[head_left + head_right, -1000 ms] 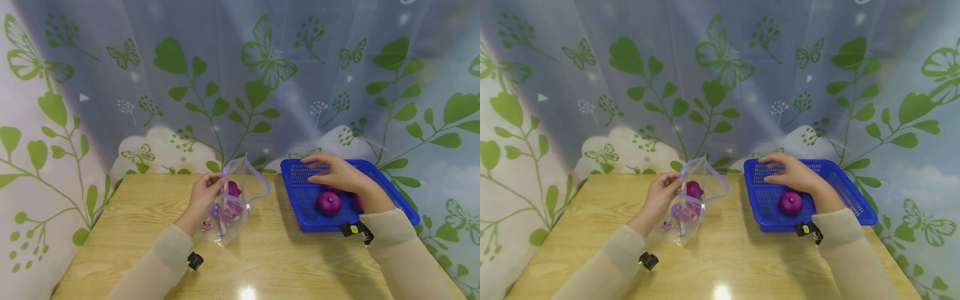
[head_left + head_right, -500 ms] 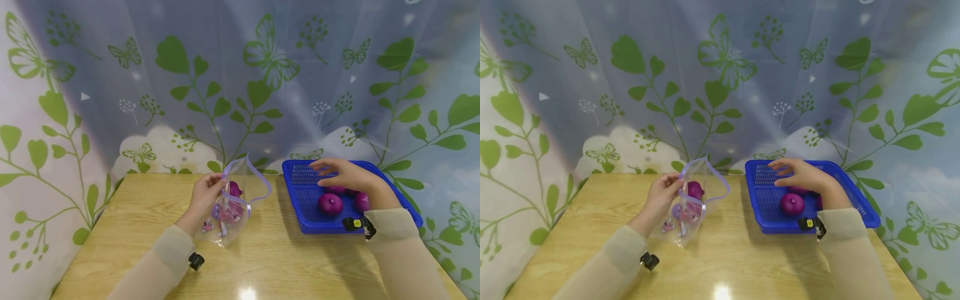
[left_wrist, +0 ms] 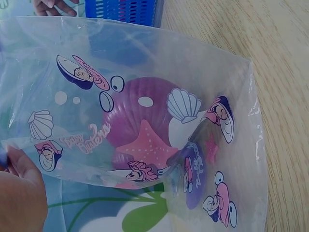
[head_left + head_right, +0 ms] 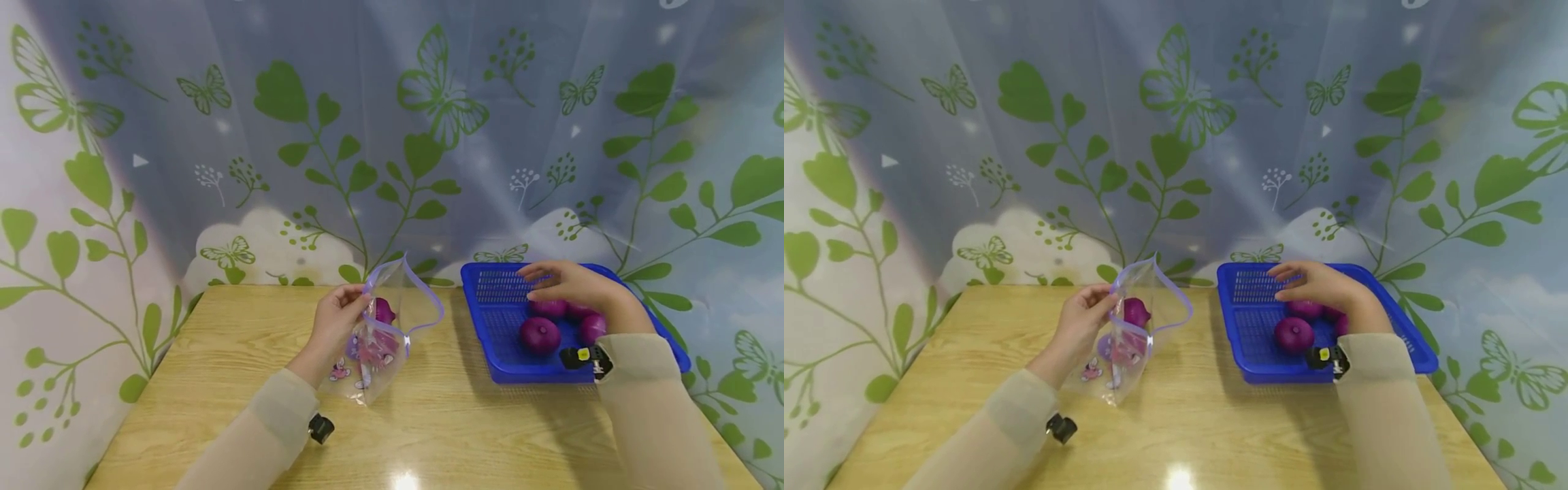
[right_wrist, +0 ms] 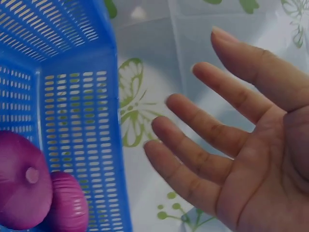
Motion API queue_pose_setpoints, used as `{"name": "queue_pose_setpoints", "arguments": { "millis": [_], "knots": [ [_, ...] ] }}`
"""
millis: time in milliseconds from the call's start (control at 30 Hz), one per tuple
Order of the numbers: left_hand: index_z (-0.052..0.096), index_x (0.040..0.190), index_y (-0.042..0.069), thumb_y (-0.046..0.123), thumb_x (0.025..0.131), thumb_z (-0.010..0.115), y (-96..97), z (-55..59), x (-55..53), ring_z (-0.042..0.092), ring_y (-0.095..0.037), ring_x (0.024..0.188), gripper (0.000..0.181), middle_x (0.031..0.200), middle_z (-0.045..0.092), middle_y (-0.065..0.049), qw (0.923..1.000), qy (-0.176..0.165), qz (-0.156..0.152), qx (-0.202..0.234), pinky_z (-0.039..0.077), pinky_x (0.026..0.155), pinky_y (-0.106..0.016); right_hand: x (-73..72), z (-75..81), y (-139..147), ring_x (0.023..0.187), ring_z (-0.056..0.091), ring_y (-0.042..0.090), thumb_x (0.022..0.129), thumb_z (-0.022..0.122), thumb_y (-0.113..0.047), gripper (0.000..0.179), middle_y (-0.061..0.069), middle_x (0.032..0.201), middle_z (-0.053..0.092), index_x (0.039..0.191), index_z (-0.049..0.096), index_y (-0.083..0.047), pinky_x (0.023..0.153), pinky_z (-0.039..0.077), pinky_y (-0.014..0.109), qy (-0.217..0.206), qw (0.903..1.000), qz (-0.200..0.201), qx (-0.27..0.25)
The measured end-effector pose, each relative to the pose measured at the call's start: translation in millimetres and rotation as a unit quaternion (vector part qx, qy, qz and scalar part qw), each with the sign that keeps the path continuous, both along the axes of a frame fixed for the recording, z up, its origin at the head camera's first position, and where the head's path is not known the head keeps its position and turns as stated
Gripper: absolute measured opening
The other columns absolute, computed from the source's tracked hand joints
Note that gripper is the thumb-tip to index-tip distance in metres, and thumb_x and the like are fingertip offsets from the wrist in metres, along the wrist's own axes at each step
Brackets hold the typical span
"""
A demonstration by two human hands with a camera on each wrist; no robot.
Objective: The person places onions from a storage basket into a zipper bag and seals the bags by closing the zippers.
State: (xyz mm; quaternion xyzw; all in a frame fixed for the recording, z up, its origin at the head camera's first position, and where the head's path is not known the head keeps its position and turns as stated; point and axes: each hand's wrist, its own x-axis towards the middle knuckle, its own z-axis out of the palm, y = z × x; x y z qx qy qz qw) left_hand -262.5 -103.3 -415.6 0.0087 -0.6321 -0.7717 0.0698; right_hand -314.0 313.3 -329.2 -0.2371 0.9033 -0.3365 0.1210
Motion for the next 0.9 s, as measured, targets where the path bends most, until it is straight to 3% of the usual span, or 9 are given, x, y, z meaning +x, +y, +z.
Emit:
{"name": "queue_pose_setpoints", "arguments": {
  "millis": [100,333,433,567,733,900],
  "knots": [
    [0.065,0.112,-0.002,0.002,0.095,0.067,-1.2,-0.8,-0.3,0.056,-0.01,0.078,0.018,0.091,0.061,-0.002,1.0,-0.002,0.006,0.0,0.051,0.067,-0.018,-4.1,-1.6,2,0.125,0.054,0.041,0.094,0.071,-0.02,0.053,0.026,0.137,0.055,0.139,0.051,-0.001,0.102,0.046,0.051,-0.003,0.9999,-0.011,-0.004],
    [0.064,0.112,-0.003,0.001,0.095,0.066,-2.6,-0.2,-0.2,0.055,-0.01,0.077,0.018,0.09,0.06,-0.002,1.0,-0.003,0.003,0.003,0.049,0.065,-0.017,-17.3,-13.0,10,0.13,0.047,0.045,0.094,0.07,-0.016,0.056,0.03,0.142,0.048,0.142,0.047,0.003,0.095,0.048,0.027,-0.044,0.9974,-0.022,-0.054],
    [0.064,0.111,-0.003,0.0,0.095,0.066,-2.6,0.8,1.2,0.056,-0.01,0.076,0.017,0.089,0.061,-0.001,1.0,-0.003,0.001,0.006,0.049,0.064,-0.017,-22.5,-20.3,15,0.132,0.042,0.048,0.094,0.07,-0.014,0.058,0.034,0.144,0.044,0.142,0.045,0.006,0.093,0.047,0.022,-0.068,0.9954,-0.022,-0.065],
    [0.064,0.11,-0.004,0.001,0.095,0.066,-1.7,1.6,1.5,0.058,-0.01,0.077,0.016,0.089,0.062,-0.002,0.9999,0.004,-0.003,0.01,0.05,0.065,-0.017,-28.6,-30.6,25,0.131,0.045,0.041,0.093,0.072,-0.016,0.062,0.035,0.145,0.042,0.144,0.043,0.006,0.096,0.046,0.025,-0.104,0.9924,-0.033,-0.057],
    [0.064,0.109,-0.005,0.001,0.095,0.067,-1.4,0.0,1.2,0.058,-0.01,0.076,0.015,0.088,0.062,-0.001,0.9999,0.006,-0.002,0.01,0.051,0.065,-0.017,-37.3,-44.5,34,0.12,0.056,0.026,0.092,0.072,-0.012,0.067,0.036,0.146,0.038,0.145,0.037,0.008,0.102,0.047,0.043,-0.182,0.9793,-0.04,-0.078],
    [0.064,0.109,-0.005,0.001,0.095,0.066,-1.7,-1.3,1.8,0.058,-0.01,0.076,0.015,0.088,0.063,-0.001,0.9999,0.008,-0.002,0.009,0.051,0.065,-0.018,-42.3,-54.8,39,0.129,0.048,0.03,0.093,0.072,-0.013,0.068,0.032,0.146,0.04,0.147,0.036,0.007,0.107,0.042,0.051,-0.221,0.9721,-0.047,-0.065]
  ]
}}
